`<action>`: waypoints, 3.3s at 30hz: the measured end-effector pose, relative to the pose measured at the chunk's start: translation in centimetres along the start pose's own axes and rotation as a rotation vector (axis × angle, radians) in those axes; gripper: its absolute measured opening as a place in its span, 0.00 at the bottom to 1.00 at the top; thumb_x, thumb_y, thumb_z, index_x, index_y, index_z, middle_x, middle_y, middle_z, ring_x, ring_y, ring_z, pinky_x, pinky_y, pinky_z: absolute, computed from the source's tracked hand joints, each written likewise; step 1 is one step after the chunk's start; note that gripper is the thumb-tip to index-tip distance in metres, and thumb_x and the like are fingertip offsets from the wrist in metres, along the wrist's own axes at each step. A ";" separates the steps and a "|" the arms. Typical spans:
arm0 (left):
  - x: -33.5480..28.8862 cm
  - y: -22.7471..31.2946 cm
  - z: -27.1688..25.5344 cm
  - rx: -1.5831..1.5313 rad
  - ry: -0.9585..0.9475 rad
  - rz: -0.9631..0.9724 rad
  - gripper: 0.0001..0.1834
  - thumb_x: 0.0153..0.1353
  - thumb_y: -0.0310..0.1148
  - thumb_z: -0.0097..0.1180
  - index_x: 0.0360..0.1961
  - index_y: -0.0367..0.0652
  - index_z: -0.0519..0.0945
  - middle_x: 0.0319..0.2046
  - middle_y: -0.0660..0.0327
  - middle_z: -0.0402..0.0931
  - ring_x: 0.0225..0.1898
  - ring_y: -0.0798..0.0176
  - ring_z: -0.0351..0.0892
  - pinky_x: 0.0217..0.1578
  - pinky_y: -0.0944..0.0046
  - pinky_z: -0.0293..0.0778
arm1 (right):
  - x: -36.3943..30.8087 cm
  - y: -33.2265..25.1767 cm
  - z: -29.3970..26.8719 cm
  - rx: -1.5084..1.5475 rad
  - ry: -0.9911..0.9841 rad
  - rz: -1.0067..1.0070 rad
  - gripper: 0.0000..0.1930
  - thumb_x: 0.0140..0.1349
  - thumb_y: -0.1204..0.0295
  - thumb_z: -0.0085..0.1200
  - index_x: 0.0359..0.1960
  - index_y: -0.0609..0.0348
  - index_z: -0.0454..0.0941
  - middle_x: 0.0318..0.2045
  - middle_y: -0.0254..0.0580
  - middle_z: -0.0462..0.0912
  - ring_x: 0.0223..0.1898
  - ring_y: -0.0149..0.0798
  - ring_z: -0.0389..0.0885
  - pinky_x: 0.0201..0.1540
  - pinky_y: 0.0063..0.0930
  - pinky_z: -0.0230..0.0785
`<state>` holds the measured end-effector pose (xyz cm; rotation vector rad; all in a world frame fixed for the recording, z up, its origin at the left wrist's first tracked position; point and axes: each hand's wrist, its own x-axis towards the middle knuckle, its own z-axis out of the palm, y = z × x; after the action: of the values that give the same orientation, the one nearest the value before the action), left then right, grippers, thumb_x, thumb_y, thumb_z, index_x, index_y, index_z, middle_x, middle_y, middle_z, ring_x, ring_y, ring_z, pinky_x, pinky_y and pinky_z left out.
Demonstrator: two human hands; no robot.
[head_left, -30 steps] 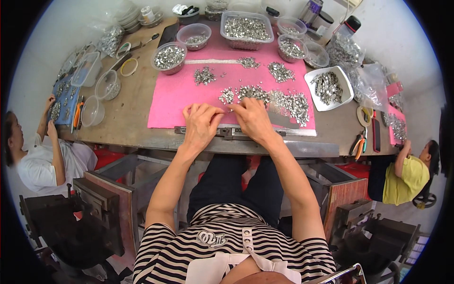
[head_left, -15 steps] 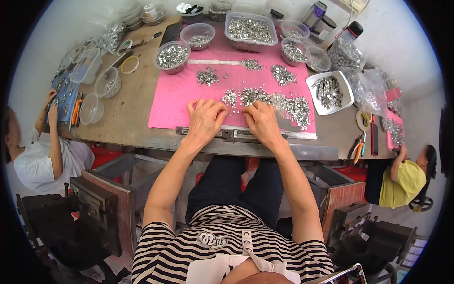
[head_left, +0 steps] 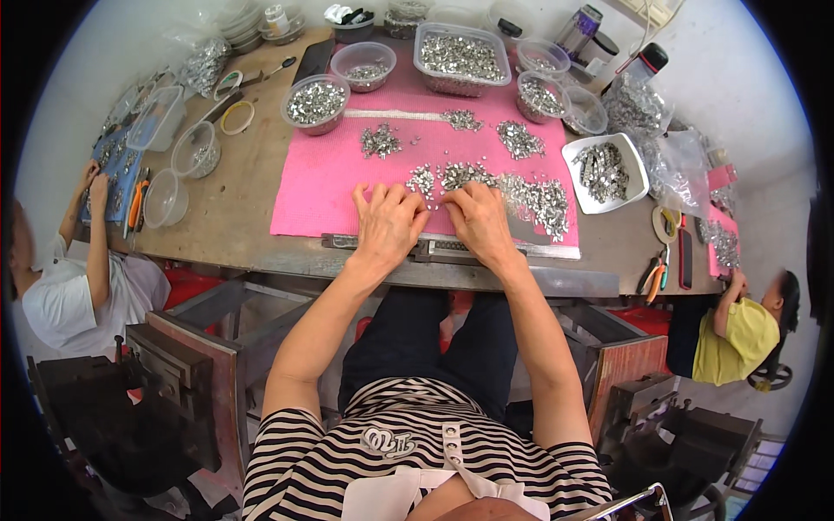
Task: The person arranges small metal pieces into a metal holder bar by hand, inserts the bar into a manual press machine, and rotates the wheel to press the pieces.
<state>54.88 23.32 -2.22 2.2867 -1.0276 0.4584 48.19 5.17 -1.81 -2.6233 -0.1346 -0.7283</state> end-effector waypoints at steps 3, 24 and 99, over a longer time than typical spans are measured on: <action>0.0 -0.3 0.0 -0.025 -0.031 -0.008 0.05 0.58 0.35 0.68 0.32 0.48 0.85 0.29 0.64 0.74 0.40 0.57 0.74 0.60 0.41 0.57 | 0.2 0.0 0.6 -0.022 -0.004 -0.014 0.05 0.60 0.74 0.62 0.37 0.53 0.84 0.29 0.38 0.75 0.37 0.43 0.77 0.43 0.39 0.63; -3.0 1.9 -0.6 -0.363 -0.065 0.133 0.06 0.59 0.27 0.65 0.35 0.43 0.78 0.34 0.62 0.74 0.41 0.56 0.75 0.58 0.45 0.59 | -4.9 -2.8 -2.5 0.233 -0.033 0.020 0.08 0.54 0.80 0.63 0.35 0.59 0.78 0.35 0.40 0.76 0.39 0.45 0.75 0.43 0.38 0.64; -2.4 2.3 -0.4 -0.394 -0.102 0.129 0.05 0.59 0.29 0.64 0.36 0.44 0.80 0.32 0.64 0.75 0.38 0.59 0.76 0.61 0.43 0.58 | -4.5 -1.7 -3.8 0.298 -0.086 0.114 0.07 0.57 0.80 0.62 0.35 0.61 0.76 0.34 0.43 0.77 0.38 0.47 0.76 0.43 0.39 0.65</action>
<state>51.57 23.70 -2.36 1.9164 -1.2022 0.1700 42.19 5.19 -0.50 -2.3562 -0.1076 -0.5127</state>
